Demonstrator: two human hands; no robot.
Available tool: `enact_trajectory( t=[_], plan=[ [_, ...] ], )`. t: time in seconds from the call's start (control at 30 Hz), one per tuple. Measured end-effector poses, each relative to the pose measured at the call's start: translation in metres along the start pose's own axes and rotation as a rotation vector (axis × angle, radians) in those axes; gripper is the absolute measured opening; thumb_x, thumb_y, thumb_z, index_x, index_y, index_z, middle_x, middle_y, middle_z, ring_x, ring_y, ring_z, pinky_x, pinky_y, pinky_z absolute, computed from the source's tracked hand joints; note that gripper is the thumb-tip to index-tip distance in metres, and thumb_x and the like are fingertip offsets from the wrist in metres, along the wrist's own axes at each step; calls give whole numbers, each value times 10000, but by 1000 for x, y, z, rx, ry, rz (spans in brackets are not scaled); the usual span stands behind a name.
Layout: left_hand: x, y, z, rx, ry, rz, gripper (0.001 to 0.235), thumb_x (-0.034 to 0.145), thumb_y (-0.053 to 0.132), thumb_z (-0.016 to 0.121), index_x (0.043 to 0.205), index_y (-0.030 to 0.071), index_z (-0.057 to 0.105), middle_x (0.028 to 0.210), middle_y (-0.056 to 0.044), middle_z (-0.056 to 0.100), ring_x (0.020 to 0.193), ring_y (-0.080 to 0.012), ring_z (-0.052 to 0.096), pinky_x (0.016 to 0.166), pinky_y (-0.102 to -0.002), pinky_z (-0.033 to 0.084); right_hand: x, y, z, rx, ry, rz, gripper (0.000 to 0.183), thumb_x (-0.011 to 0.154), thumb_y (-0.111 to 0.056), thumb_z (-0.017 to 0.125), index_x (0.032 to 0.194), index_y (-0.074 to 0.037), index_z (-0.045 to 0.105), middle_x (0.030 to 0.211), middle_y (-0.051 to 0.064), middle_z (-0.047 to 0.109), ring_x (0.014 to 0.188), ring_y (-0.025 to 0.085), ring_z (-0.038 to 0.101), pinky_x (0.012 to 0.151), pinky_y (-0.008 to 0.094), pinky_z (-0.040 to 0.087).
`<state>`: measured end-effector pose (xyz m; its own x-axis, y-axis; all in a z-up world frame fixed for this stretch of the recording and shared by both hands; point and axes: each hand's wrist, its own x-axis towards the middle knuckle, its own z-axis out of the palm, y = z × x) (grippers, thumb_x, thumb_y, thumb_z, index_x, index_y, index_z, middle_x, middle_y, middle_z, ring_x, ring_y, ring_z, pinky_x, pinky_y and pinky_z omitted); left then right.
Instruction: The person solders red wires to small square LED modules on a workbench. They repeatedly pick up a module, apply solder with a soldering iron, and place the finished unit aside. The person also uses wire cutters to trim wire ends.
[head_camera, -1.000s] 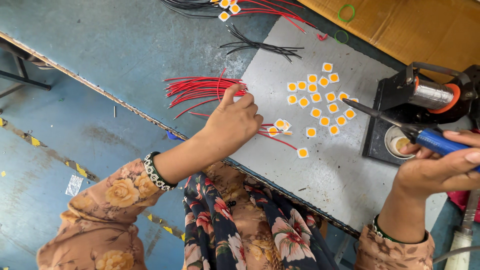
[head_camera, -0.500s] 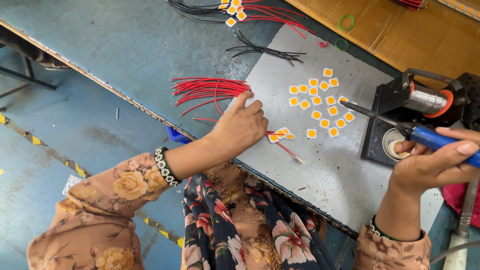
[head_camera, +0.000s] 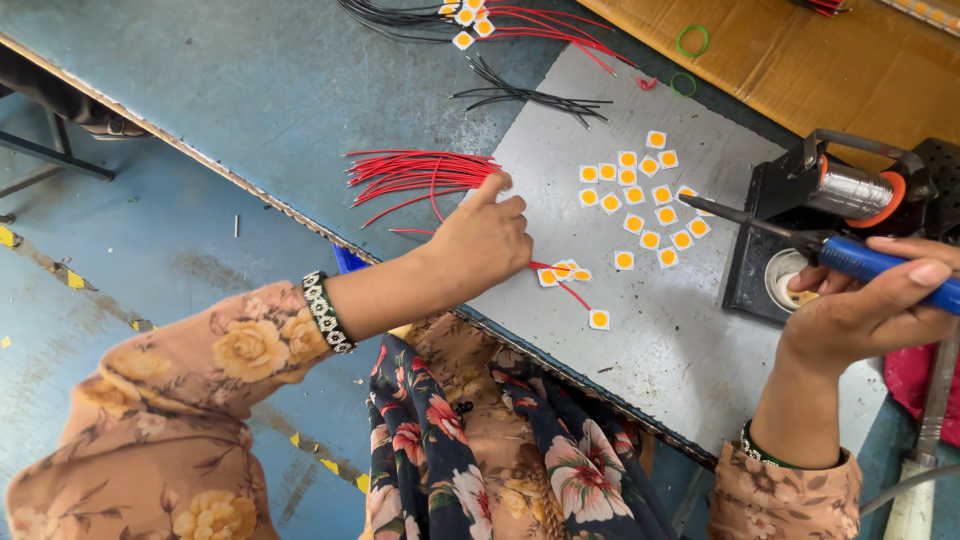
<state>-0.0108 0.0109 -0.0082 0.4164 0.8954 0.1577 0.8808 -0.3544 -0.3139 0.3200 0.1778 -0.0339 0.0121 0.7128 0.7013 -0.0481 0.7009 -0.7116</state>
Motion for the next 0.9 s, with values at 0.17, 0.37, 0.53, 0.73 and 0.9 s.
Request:
enact_trajectory(
  t=[0.17, 0.37, 0.53, 0.73, 0.9],
  plan=[
    [4, -15, -15, -13, -81, 15, 133, 770, 190, 638, 686, 146, 732, 719, -4, 698, 916, -200, 665, 1056, -495, 362, 2, 1, -3, 15, -21, -25, 480, 1250, -381, 440, 1085, 69, 439, 773, 117, 436, 520, 171, 458, 481, 309, 498],
    [5, -47, -37, 33, -109, -59, 131, 822, 199, 646, 752, 175, 754, 765, 15, 723, 924, -181, 661, 1053, -528, 345, 1, 3, -5, 25, -16, -14, 507, 1238, -414, 465, 1093, 71, 446, 776, 115, 446, 534, 180, 482, 496, 309, 501],
    [-1, -119, -43, 115, -13, -107, 138, 902, 342, 705, 859, 242, 790, 871, 28, 738, 976, -166, 641, 1051, -571, 306, -1, 4, -6, 21, 8, 9, 534, 1221, -448, 463, 1077, 66, 453, 815, 112, 431, 521, 162, 446, 475, 303, 489],
    [-28, -208, 7, 213, 99, -190, 142, 939, 322, 700, 871, 216, 766, 871, 62, 705, 1059, -163, 626, 1078, -504, 334, -2, 4, -6, 8, 8, 12, 557, 1240, -440, 431, 1009, 67, 446, 824, 105, 428, 527, 158, 445, 491, 310, 503],
    [-43, -225, 61, 483, 18, -168, 128, 921, 270, 684, 808, 246, 740, 837, 91, 690, 1028, -115, 632, 1176, -452, 333, -1, 8, -6, -32, 12, 8, 546, 1239, -425, 408, 1034, 79, 453, 825, 111, 435, 520, 152, 440, 486, 308, 507]
  ],
)
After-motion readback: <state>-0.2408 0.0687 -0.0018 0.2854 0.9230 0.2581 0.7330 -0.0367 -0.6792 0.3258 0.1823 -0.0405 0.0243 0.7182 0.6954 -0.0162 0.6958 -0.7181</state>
